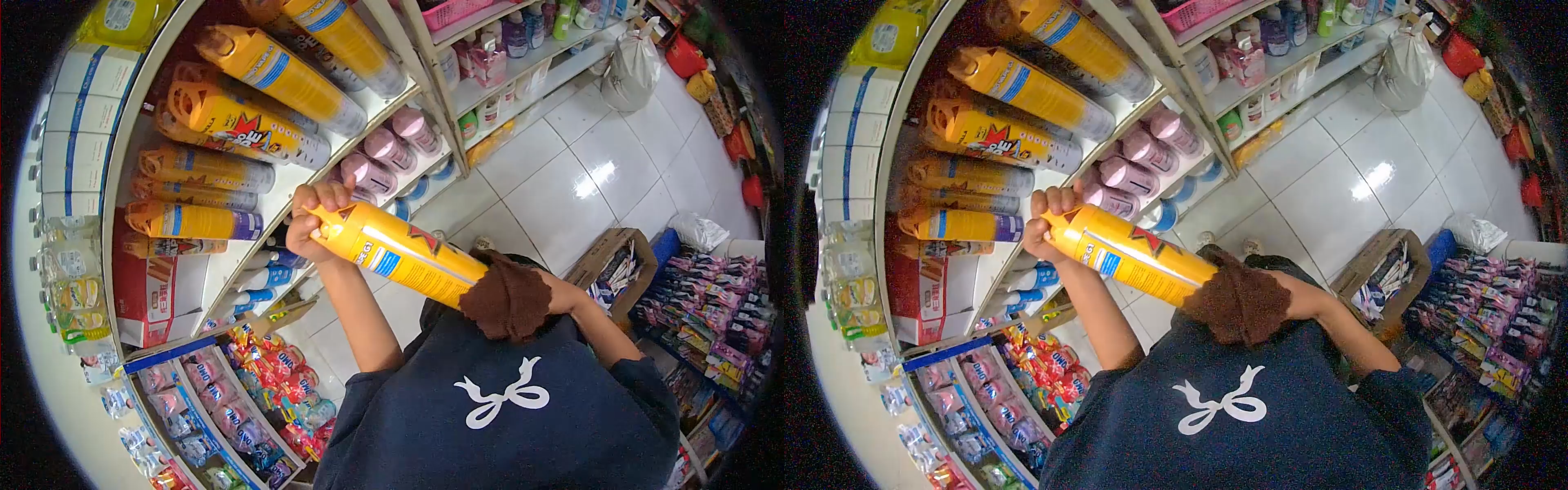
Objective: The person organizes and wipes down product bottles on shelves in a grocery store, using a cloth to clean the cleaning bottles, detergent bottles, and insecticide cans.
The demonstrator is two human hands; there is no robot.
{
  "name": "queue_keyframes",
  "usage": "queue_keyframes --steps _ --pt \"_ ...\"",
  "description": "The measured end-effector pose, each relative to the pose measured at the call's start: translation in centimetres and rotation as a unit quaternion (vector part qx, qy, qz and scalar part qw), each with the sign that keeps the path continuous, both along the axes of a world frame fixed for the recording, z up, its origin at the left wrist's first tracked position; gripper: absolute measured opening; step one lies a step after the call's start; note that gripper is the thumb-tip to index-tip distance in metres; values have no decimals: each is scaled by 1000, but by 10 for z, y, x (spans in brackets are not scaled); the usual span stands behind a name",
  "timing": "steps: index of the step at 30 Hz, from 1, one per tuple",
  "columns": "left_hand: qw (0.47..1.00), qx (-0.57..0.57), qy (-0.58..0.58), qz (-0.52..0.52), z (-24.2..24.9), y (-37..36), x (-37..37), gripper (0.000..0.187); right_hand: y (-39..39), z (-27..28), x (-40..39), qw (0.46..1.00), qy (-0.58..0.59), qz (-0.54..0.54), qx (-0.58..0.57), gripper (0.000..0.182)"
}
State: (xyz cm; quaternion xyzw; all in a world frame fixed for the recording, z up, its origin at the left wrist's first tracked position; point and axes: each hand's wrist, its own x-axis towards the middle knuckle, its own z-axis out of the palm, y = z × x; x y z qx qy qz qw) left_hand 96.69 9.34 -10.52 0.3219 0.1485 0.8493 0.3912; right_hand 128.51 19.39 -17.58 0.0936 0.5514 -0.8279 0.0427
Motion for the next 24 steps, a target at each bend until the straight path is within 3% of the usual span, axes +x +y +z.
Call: queue_keyframes --steps 3,4,8,12,15,24 --pt "1000 -1 2 -18 9 3 4 25 -3 -3 4 1000 -20 -22 4 78" --pt "999 31 7 -41 13 6 7 42 -3 -2 4 999 -25 -20 -8 77" --pt "1000 -11 -9 -6 26 13 22 61 -2 -19 13 994 -103 -26 -20 79" --pt "997 -58 44 27 31 19 31 65 -2 -30 18 992 -124 -10 6 82" --pt "993 -74 89 32 37 27 38 64 2 -31 20 993 -109 10 37 84" --pt "983 -148 111 -2 47 49 52 36 24 -2 -14 988 -36 24 150 91"
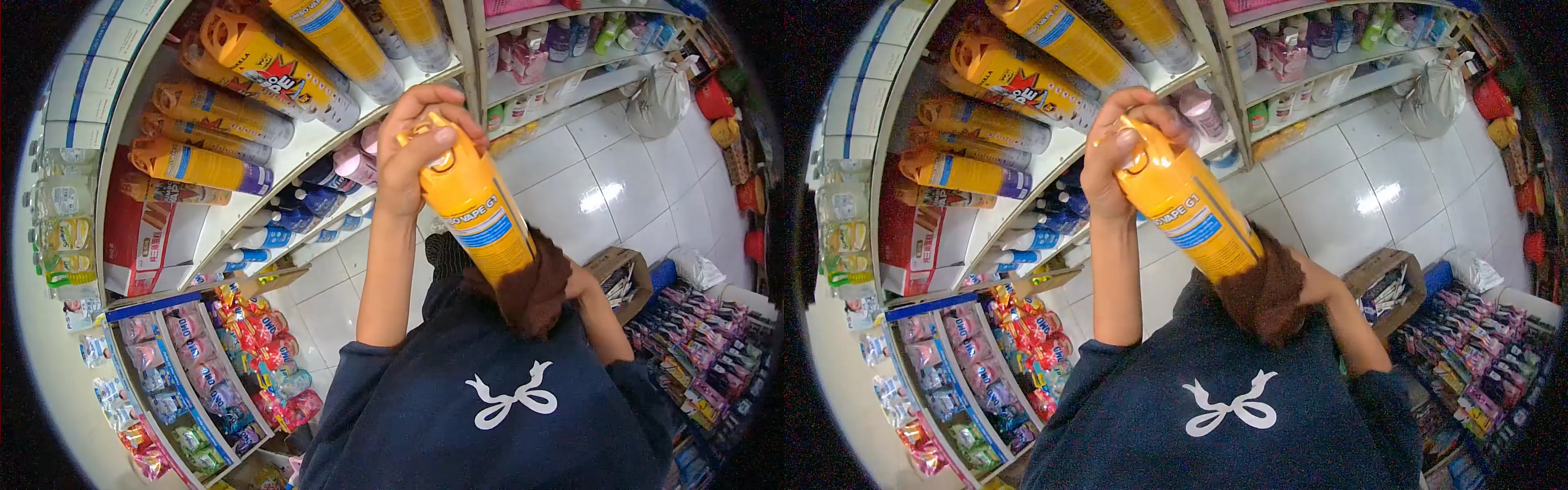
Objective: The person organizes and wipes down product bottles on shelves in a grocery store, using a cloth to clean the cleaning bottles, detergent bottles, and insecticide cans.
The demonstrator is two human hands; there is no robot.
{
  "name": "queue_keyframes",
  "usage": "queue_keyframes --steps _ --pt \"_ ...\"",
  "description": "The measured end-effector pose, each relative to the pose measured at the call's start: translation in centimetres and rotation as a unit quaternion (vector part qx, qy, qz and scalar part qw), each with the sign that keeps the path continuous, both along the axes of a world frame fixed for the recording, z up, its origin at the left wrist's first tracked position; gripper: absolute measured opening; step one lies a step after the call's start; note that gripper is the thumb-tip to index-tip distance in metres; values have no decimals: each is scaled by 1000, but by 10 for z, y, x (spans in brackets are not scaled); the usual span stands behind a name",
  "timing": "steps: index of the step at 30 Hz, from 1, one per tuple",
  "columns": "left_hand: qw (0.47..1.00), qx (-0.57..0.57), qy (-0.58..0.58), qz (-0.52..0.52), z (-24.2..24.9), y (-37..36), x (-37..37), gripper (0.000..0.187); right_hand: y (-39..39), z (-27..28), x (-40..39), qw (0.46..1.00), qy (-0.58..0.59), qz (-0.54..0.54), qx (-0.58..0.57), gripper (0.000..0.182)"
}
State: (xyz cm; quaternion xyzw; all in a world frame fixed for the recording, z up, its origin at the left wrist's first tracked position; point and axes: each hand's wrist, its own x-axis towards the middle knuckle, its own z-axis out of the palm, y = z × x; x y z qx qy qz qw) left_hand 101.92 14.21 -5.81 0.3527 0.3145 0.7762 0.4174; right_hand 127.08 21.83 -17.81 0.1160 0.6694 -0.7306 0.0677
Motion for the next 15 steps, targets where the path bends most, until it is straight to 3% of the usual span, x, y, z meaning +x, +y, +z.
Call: queue_keyframes --steps 4,9,12,15 --pt "999 -22 27 -7 11 13 10 33 3 29 -42 977 152 -110 101 75" --pt "995 -80 53 9 13 18 13 20 6 38 -54 988 97 -119 -29 68" --pt "993 -108 49 21 16 15 9 9 -3 41 -57 981 79 -160 -69 74" --pt "994 -95 44 4 24 14 -4 8 0 32 -48 991 67 -113 -40 77"
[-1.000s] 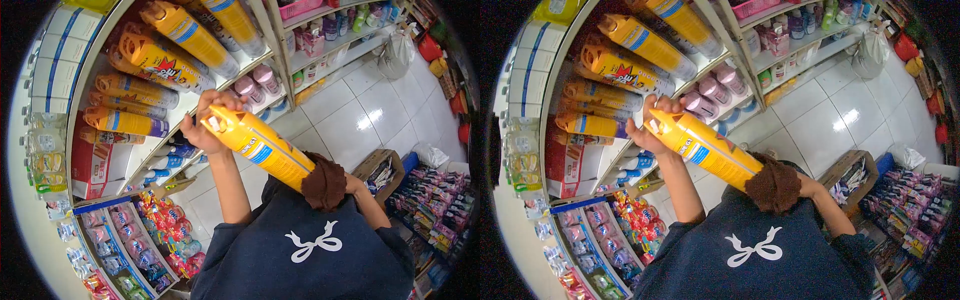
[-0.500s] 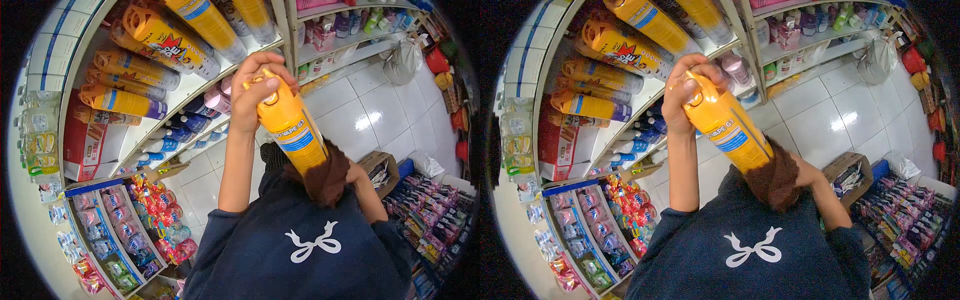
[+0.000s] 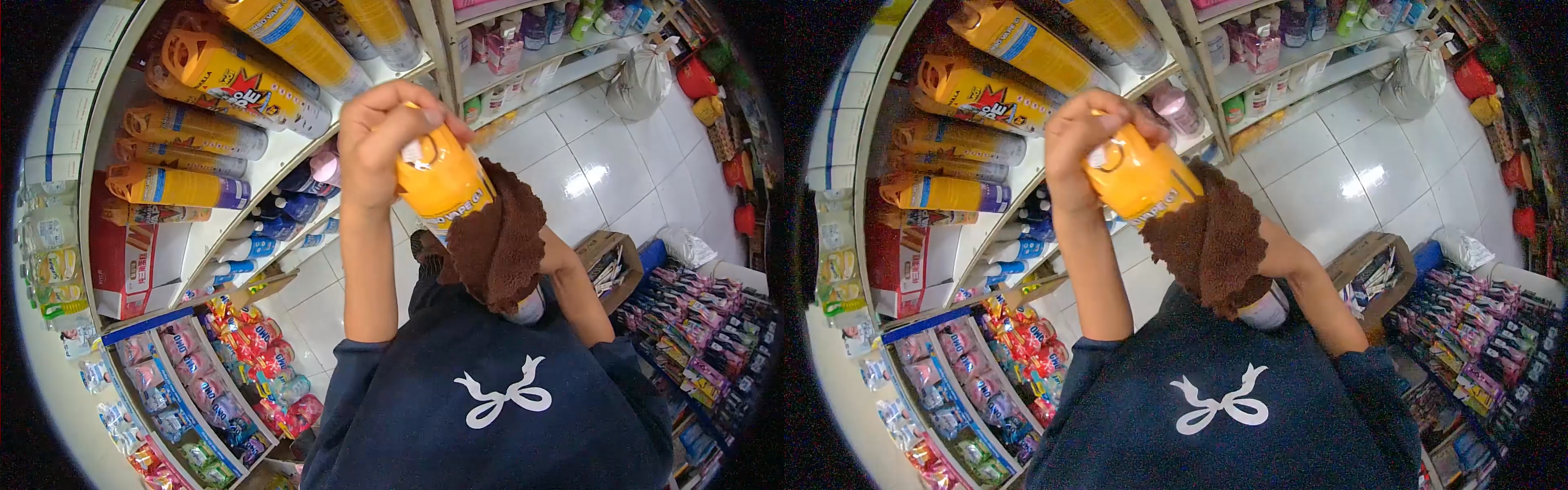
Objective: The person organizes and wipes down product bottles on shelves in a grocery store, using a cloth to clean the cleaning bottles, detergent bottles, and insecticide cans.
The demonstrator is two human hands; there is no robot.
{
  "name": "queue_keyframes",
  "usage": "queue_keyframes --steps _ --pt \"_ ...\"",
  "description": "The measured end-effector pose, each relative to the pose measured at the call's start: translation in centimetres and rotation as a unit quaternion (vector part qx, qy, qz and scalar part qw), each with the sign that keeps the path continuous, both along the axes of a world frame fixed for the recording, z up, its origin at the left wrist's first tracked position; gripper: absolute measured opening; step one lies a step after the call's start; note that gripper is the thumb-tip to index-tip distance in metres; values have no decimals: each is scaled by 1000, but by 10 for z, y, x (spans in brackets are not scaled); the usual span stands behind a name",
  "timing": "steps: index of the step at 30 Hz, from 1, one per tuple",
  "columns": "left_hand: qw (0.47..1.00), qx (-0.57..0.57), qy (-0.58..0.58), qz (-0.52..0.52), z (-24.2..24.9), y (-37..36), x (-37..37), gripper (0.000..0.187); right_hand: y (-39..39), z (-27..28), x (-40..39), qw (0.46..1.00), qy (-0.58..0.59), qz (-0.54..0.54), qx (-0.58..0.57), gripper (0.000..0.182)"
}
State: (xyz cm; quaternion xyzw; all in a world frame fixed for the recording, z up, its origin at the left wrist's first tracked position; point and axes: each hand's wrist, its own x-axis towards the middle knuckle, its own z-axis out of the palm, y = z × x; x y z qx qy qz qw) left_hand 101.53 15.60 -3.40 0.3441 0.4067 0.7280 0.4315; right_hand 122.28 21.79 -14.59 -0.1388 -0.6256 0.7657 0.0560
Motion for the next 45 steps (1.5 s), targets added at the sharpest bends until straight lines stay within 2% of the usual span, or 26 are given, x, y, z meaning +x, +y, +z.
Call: queue_keyframes --steps 4,9,12,15,18,19,20,21,24,30,33,36,37,40,41,44,45 --pt "1000 11 5 7 12 -3 0 8 -2 -8 7 999 39 31 12 78" --pt "999 2 1 43 16 -1 -4 11 -8 -8 14 999 21 26 32 83" --pt "999 24 26 -20 6 -2 -14 17 -12 -16 21 999 40 24 20 82" --pt "986 85 -68 -126 -1 1 -12 43 -12 -29 36 998 60 23 -1 79" --pt "999 46 -14 1 -31 -4 3 85 -10 -34 47 998 46 18 -23 78" --pt "1000 -17 4 -6 -46 -20 10 97 -10 -34 49 999 42 16 -31 78" --pt "999 5 -16 -27 -74 -27 22 95 -9 -35 51 999 37 14 -35 78" --pt "998 9 -29 -52 -82 -26 31 94 -9 -36 53 999 34 14 -41 77" --pt "990 -14 -51 -134 -83 -24 48 93 -11 -38 54 998 28 16 -60 76" --pt "997 35 -21 -64 -75 -21 44 90 -19 -40 53 995 17 27 -91 74" --pt "997 56 -45 40 -61 -15 48 89 -26 -45 53 993 12 38 -109 74" --pt "993 70 -84 49 -51 -15 34 88 -35 -54 54 990 8 47 -133 73" --pt "995 76 -54 21 -46 -15 24 86 -38 -58 55 989 6 47 -143 72" --pt "983 107 -114 96 -42 -15 11 82 -45 -64 54 985 3 53 -166 71" --pt "980 106 -145 89 -37 -17 8 80 -48 -68 53 983 1 52 -177 71" --pt "981 136 -119 71 -34 -18 -9 78 -50 -79 49 977 -5 41 -209 70" --pt "980 105 -91 140 -32 -21 -10 77 -50 -78 46 975 -9 35 -219 70"
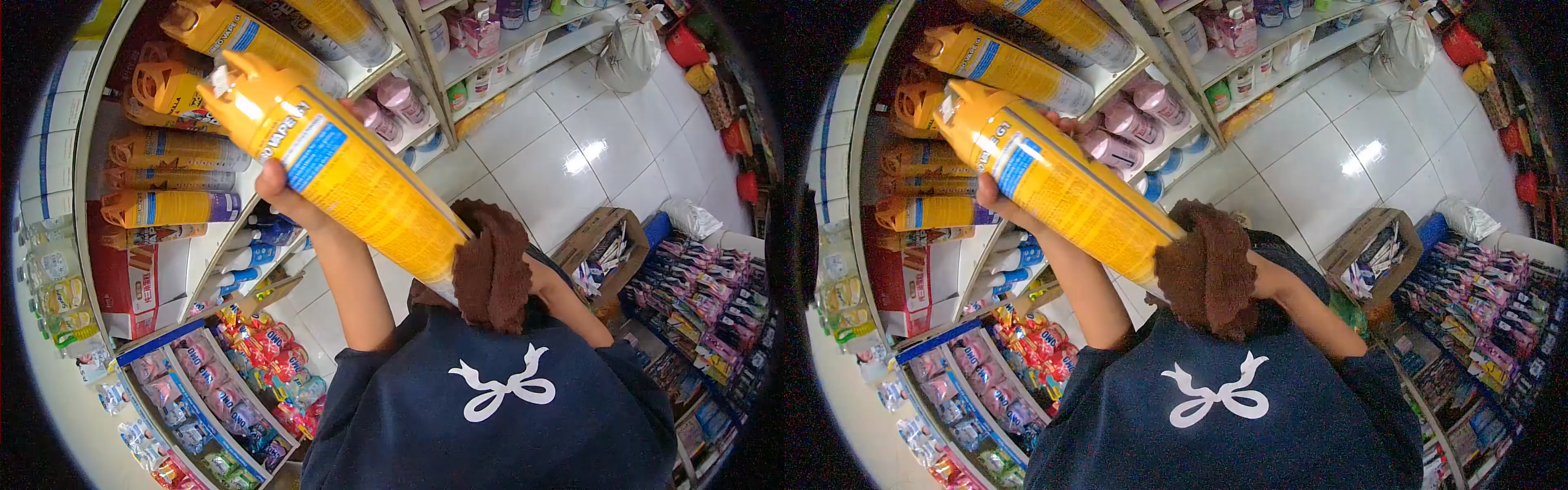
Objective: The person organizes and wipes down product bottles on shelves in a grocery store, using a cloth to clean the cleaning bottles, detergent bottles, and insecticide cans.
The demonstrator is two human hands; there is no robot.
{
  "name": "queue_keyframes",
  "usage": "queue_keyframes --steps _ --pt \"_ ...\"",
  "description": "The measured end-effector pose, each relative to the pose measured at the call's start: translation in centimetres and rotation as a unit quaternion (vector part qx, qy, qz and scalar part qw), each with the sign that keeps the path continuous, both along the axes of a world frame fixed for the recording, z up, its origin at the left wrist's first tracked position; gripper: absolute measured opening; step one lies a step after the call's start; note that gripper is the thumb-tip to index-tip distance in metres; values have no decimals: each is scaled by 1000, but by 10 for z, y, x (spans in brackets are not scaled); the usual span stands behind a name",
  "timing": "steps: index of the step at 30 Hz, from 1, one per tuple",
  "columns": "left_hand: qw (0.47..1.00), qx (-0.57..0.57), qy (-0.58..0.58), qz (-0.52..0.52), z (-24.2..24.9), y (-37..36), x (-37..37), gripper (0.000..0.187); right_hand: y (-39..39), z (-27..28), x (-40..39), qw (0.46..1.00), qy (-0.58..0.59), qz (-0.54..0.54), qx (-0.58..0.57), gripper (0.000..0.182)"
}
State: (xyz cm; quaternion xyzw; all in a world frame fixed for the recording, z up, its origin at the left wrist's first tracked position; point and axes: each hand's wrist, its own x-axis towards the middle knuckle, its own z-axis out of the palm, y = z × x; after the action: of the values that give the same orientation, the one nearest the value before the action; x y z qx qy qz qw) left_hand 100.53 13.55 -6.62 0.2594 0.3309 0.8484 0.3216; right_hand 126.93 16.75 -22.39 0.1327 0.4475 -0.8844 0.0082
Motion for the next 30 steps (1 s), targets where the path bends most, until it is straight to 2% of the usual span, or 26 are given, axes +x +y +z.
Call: queue_keyframes --steps 3,4,6,7,8,10,12,14,16,19,21,22,25,26,28,30 --pt "995 24 -78 56 2 2 1 76 5 21 -8 999 -35 -19 -26 68" --pt "999 -4 -33 24 -1 -1 -5 76 7 33 -10 997 -60 -25 -41 68" --pt "998 -28 -40 25 3 -3 -2 77 12 53 -13 989 -121 -42 -80 69" --pt "998 -41 -43 25 5 -3 0 78 12 57 -13 990 -113 -46 -70 72" --pt "995 33 -70 -56 5 -3 1 81 13 61 -14 991 -105 -49 -59 75" --pt "953 176 -122 -216 1 -5 -2 87 12 63 -14 999 -4 -42 29 85" --pt "918 239 -104 -299 -4 -1 -2 97 10 65 -13 988 96 -36 118 94" --pt "897 271 -97 -335 -2 2 4 93 2 70 -13 975 125 -52 176 102" --pt "948 169 -102 -249 -12 -1 -2 102 -11 79 -15 970 87 -91 209 108" --pt "982 54 -137 -123 -11 -14 6 107 -9 78 -17 927 91 -193 308 103" --pt "996 -62 -50 -26 -4 -21 17 108 2 86 -17 872 58 -196 445 96" --pt "994 19 -69 -79 -7 -21 24 97 6 88 -17 837 41 -194 510 93" --pt "996 -66 -48 -25 -9 -25 26 82 7 83 -18 844 52 -183 501 85" --pt "993 4 -99 -69 -15 -24 21 80 8 86 -20 854 53 -161 491 84" --pt "996 -64 -35 -56 -14 -25 26 84 11 94 -26 872 51 -119 473 82" --pt "991 -123 21 -56 -9 -18 39 91 13 93 -36 861 84 -119 487 82"
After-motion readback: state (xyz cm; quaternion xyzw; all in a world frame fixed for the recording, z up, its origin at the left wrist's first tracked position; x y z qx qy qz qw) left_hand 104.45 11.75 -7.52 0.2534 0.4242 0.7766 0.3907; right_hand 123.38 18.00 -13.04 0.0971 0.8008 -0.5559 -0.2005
